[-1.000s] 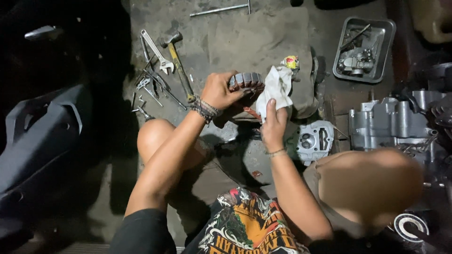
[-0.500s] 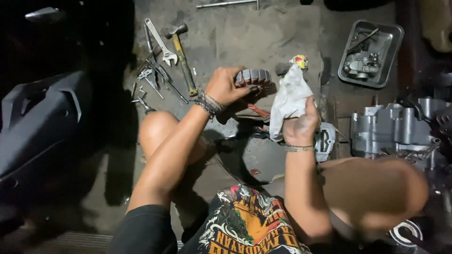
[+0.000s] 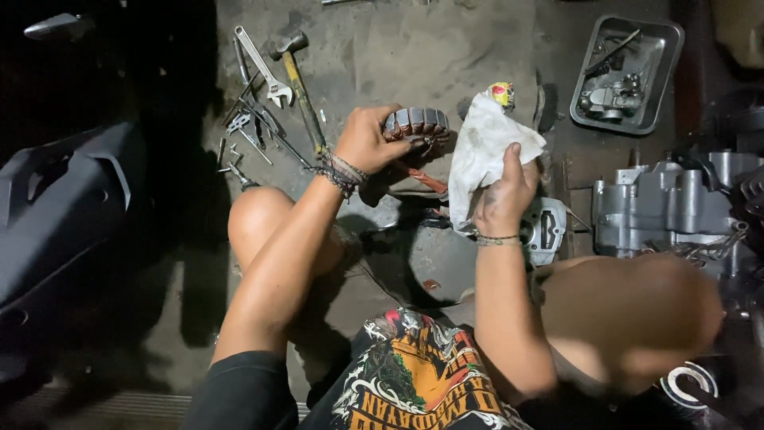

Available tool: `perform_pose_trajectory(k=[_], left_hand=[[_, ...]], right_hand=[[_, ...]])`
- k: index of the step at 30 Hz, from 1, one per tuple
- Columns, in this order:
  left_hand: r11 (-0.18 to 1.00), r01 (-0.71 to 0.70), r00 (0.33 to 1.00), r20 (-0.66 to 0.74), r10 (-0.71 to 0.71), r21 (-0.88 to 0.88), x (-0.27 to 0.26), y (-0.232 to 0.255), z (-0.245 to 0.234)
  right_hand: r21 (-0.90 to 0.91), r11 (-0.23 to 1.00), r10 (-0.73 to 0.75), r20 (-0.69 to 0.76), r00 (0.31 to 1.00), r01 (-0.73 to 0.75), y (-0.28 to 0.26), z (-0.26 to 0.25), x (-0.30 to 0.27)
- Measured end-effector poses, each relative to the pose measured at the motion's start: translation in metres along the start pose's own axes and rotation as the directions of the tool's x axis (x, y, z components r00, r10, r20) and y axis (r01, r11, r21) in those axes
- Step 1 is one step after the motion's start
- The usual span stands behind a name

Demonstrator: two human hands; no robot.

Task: The person holds a motor stator and wipes its surface with a white cloth. They rotate the stator to access different areas and continue wiping until the end of the clip.

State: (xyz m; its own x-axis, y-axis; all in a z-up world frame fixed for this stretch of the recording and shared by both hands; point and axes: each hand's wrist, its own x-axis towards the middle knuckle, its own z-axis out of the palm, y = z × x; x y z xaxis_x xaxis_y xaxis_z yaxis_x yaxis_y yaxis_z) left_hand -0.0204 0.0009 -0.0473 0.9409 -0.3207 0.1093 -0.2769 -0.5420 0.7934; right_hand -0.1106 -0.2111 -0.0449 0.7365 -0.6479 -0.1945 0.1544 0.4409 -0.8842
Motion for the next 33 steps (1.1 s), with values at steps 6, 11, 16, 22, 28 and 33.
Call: perform_pose_trajectory(k=[6,11,16,22,28,33], left_hand=[[1.0,0.016,1.0,-0.008,-0.016,0.005,0.0,0.008,-0.002],[1.0,0.022,1.0,-0.004,-0.022,0.016,0.0,0.003,-0.002],[1.0,-0.012,1.0,-0.015,0.012,-0.002,0.0,0.002,-0.002],[0.999,-0.023,0.999,-0.04,0.024,0.032,-0.004,0.006,0.0],[1.0,-0.022,0.999,-0.041,0.021,-0.012,-0.001,0.017,-0.001],[1.0,-0.005,0.999,-0.044,0.004,-0.008,0.001,0.011,0.001]], right_hand=[[0.06,0.998,0.046,-0.211,0.976,-0.034,-0.012,0.012,-0.007],[0.06,0.997,0.066,-0.209,0.976,-0.055,-0.029,0.024,-0.016],[0.004,0.995,0.098,-0.051,0.994,-0.098,-0.021,0.024,-0.025],[-0.318,0.937,-0.022,0.352,0.936,0.142,0.008,0.02,-0.037],[-0.384,0.885,-0.079,0.433,0.898,0.263,0.039,0.0,-0.028],[-0.385,0.856,-0.128,0.492,0.861,0.346,0.02,0.017,-0.025]])
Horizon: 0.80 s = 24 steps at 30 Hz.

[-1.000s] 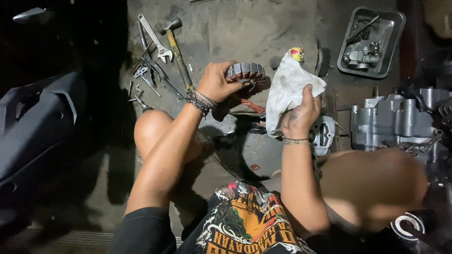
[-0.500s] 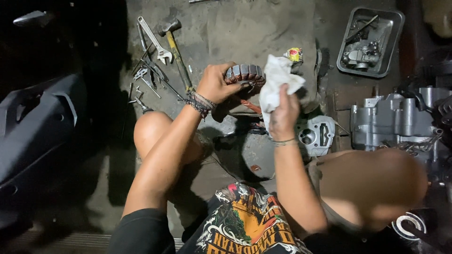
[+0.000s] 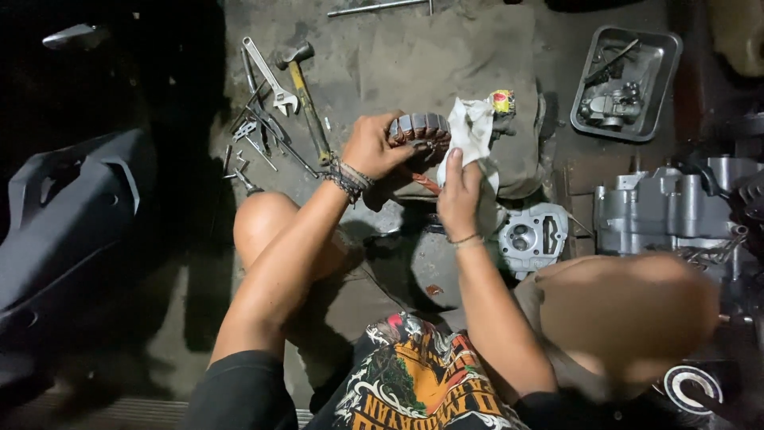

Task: The person holds a motor stator and wipes its surface with a white cloth. They rotate the stator to access different areas and continue wiping until the end of the clip.

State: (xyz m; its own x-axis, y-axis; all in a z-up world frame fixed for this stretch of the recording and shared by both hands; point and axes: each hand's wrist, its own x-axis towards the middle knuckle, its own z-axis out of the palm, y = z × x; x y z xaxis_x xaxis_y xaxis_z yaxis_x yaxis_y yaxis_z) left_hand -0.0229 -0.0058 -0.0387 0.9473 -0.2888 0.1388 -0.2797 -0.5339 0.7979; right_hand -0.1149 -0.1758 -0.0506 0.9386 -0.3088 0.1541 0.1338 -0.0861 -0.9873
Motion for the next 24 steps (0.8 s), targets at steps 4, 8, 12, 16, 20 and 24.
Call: perform_pose_trajectory(k=[4,8,12,16,20,24], left_hand=[[0.999,0.036,0.999,0.001,-0.036,-0.003,-0.002,0.0,0.001],[0.998,-0.025,1.0,-0.001,0.025,0.06,0.001,0.005,0.003],[0.997,0.017,1.0,0.003,-0.017,0.078,0.0,-0.001,0.004],[0.995,-0.002,1.0,0.001,0.002,0.096,-0.002,0.003,0.007],[0.993,0.034,0.999,0.009,-0.035,0.113,0.002,0.007,0.004],[0.996,0.073,0.997,-0.024,-0.071,0.061,0.008,0.0,0.005]], right_hand=[[-0.074,0.997,-0.03,-0.018,0.999,0.028,0.026,-0.008,-0.017],[0.042,0.999,0.018,-0.014,1.0,-0.017,0.047,0.003,0.01],[0.009,0.998,0.068,-0.056,0.996,-0.067,-0.014,0.006,-0.002],[0.043,0.999,0.006,-0.027,1.0,-0.005,-0.031,0.003,0.006],[0.186,0.98,0.074,-0.044,0.996,-0.065,-0.027,0.012,0.002],[0.166,0.982,0.104,-0.088,0.991,-0.088,0.093,-0.003,-0.011]])
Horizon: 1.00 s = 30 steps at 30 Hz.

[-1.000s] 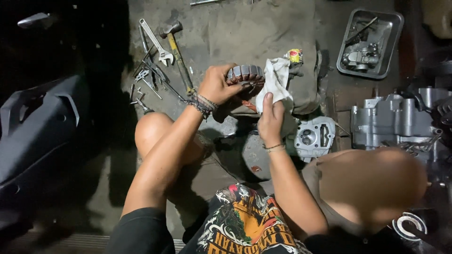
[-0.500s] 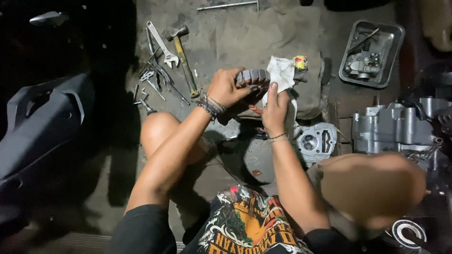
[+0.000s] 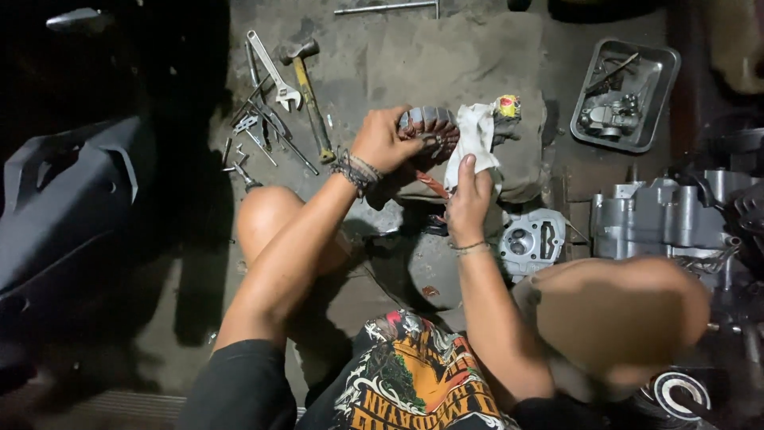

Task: The person holds a motor stator and wipes its surface with a white cloth. They rotate the stator to access different areas and continue wiping until the end of the clip.

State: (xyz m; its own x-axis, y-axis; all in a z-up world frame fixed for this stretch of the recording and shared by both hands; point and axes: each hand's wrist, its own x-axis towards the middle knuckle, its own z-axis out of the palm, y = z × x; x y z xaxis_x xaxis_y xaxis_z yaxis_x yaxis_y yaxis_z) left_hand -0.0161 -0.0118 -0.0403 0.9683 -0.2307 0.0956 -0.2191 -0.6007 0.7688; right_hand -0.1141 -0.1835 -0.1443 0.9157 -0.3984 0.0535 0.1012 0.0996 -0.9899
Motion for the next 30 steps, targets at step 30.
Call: perform_pose_trajectory(k=[30], left_hand=[[0.995,-0.076,0.997,0.014,0.075,0.057,-0.004,-0.007,0.007]], right_hand=[[-0.116,0.993,0.016,0.026,1.0,-0.013,-0.102,0.02,-0.001]])
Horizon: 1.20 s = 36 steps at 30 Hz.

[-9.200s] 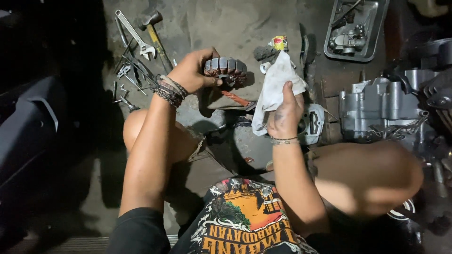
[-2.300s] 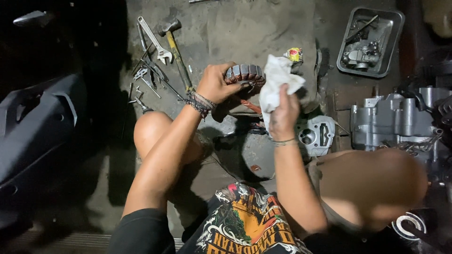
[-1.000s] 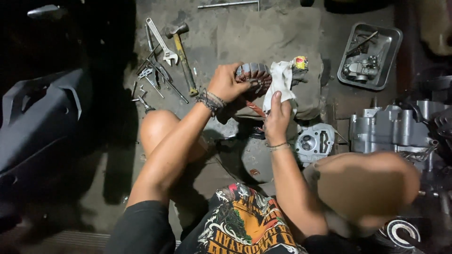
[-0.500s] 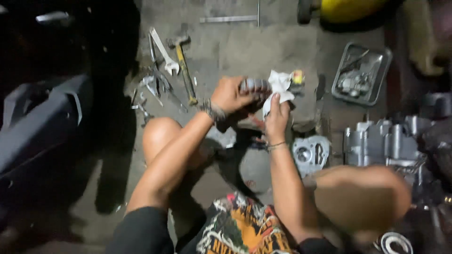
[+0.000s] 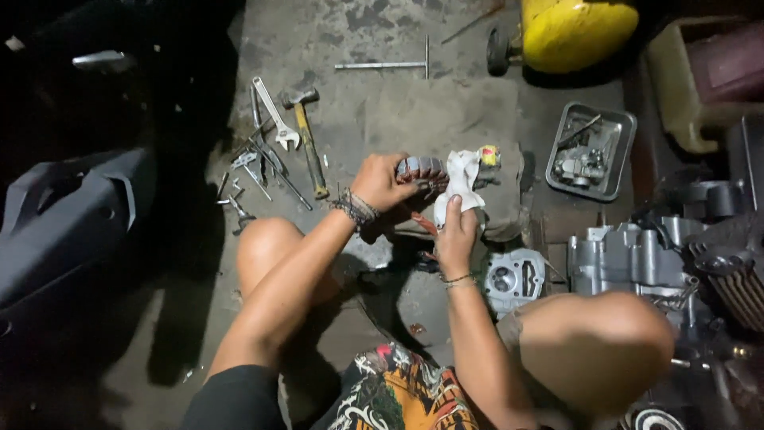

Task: The person holds a motor stator and wipes its surface with a white cloth. They rotate the stator to access different areas and continue wiping until the end of the clip.

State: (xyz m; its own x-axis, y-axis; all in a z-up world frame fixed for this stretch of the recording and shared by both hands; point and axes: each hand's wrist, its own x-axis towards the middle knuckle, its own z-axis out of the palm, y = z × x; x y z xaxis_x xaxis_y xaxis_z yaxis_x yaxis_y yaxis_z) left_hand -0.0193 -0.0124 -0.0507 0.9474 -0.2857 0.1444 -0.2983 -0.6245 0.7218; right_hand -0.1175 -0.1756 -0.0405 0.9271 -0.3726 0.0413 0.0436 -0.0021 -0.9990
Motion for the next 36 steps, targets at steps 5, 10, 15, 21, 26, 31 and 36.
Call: perform_pose_trajectory(k=[5,10,15,21,26,31,36], left_hand=[[0.999,-0.035,0.999,0.018,0.035,0.004,-0.004,0.004,0.0],[0.998,-0.054,0.998,0.022,0.054,0.01,0.0,0.002,0.001],[0.999,-0.003,0.999,0.039,0.001,0.054,-0.002,0.001,-0.001],[0.998,0.001,0.999,0.051,-0.004,0.057,0.0,-0.002,0.002],[0.999,-0.001,0.999,0.048,-0.001,0.047,0.001,-0.001,-0.001],[0.996,-0.064,0.992,0.11,0.057,0.056,0.002,0.019,-0.016],[1.0,0.021,0.996,0.086,-0.02,-0.014,0.003,0.004,-0.007]], right_hand=[[-0.022,1.0,-0.005,-0.025,1.0,0.004,0.081,-0.009,0.016],[0.462,0.858,0.315,-0.128,0.941,-0.225,0.021,-0.021,0.019],[0.653,0.752,0.399,-0.343,0.85,-0.09,-0.034,-0.009,0.022],[0.541,0.841,0.312,-0.448,0.838,-0.024,0.002,-0.053,0.031],[-0.257,0.956,-0.204,-0.228,0.952,0.143,-0.066,-0.083,0.032],[-0.761,0.608,-0.317,0.027,0.948,0.225,-0.09,-0.103,0.027],[-0.721,0.668,-0.23,0.036,0.972,0.184,-0.053,-0.055,0.042]])
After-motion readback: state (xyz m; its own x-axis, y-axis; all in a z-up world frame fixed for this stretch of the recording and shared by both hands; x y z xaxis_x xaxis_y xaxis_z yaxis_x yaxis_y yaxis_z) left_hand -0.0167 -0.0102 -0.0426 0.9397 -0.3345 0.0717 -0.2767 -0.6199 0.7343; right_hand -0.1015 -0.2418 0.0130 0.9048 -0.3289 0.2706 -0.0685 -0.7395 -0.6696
